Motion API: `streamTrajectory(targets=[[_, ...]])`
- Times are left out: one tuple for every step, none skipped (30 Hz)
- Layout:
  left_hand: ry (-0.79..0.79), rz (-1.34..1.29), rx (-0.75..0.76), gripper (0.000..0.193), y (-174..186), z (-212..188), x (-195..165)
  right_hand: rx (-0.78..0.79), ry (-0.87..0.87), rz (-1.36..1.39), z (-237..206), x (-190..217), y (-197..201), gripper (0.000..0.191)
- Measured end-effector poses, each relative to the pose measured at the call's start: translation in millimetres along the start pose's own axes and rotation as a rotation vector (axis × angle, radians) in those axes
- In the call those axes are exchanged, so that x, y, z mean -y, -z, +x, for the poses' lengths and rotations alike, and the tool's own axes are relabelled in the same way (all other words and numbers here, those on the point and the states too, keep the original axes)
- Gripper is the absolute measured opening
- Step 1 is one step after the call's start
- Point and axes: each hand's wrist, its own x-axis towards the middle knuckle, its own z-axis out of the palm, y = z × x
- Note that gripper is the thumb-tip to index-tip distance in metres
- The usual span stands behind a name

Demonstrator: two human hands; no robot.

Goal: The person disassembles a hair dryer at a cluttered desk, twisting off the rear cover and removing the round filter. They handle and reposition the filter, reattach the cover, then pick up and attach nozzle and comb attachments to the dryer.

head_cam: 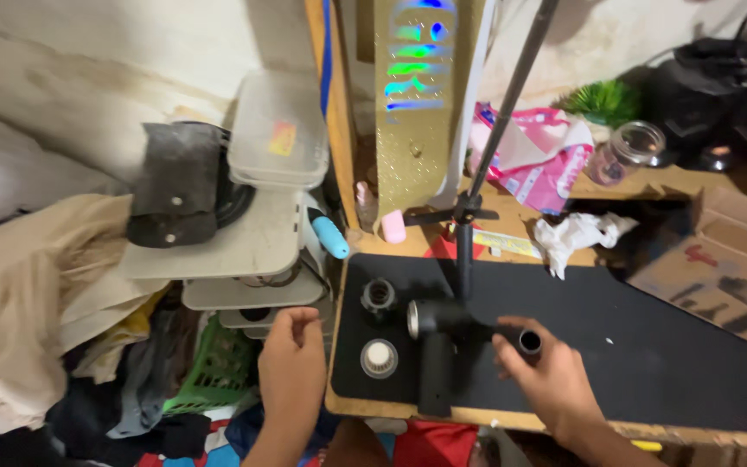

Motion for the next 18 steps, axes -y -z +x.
streamTrajectory(targets=[[-0.026,0.042,0.013,0.019,-0.8,1.0,1.2,-0.024,0.018,0.034,-1.2,0.7,2.1,0.037],[-0.056,0.081,0.024,0.018,-2.8,2.2,1.6,-0.038,0.010,0.074,-1.8,1.1,4.5,0.037],[-0.072,0.102,0.063,0.020,-5.8,2.9,1.8,-0.054,0.002,0.115,-2.4,1.3,6.7,0.036],[-0.090,0.122,0.102,0.022,-9.2,3.2,2.4,-0.071,-0.005,0.156,-3.3,1.4,8.8,0.035],[-0.108,0.141,0.139,0.025,-13.1,2.8,3.6,-0.085,-0.012,0.182,-3.9,2.0,11.1,0.036],[-0.149,0.205,0.157,0.028,-17.3,1.7,5.7,-0.099,-0.019,0.209,-4.7,3.0,13.2,0.037],[-0.192,0.269,0.176,0.032,-22.4,0.5,8.5,-0.116,-0.026,0.237,-5.9,3.9,15.6,0.037],[-0.238,0.333,0.194,0.036,-28.0,-1.0,12.1,-0.127,-0.043,0.242,-8.1,4.7,18.4,0.036],[-0.156,0.374,0.247,0.044,-34.3,-3.2,16.7,-0.137,-0.057,0.248,-10.8,5.5,21.4,0.035],[-0.072,0.416,0.296,0.053,-40.7,-7.3,22.4,-0.144,-0.071,0.252,-13.5,5.9,24.4,0.035],[0.012,0.459,0.346,0.061,-47.2,-11.9,28.8,-0.151,-0.071,0.168,-16.6,5.1,27.9,0.035],[-0.001,0.438,0.369,0.067,-52.8,-16.8,35.4,-0.158,-0.069,0.085,-19.4,3.6,31.7,0.035],[-0.012,0.416,0.386,0.073,-57.3,-21.3,42.0,-0.160,-0.065,0.001,-21.4,1.8,34.6,0.037],[-0.020,0.394,0.401,0.078,-61.2,-24.8,48.7,-0.197,0.028,-0.046,-22.5,-0.9,37.3,0.039],[0.007,0.440,0.431,0.079,-64.2,-27.8,55.1,-0.229,0.122,-0.093,-22.1,-4.2,40.2,0.041],[0.034,0.486,0.455,0.080,-66.7,-30.2,60.8,-0.259,0.222,-0.138,-20.2,-7.7,42.5,0.044],[0.062,0.533,0.478,0.081,-67.9,-32.6,66.3,-0.247,0.148,-0.168,-16.9,-11.5,44.6,0.043],[0.034,0.528,0.455,0.082,-68.7,-34.4,71.3,-0.233,0.075,-0.197,-10.9,-14.8,47.0,0.042]])
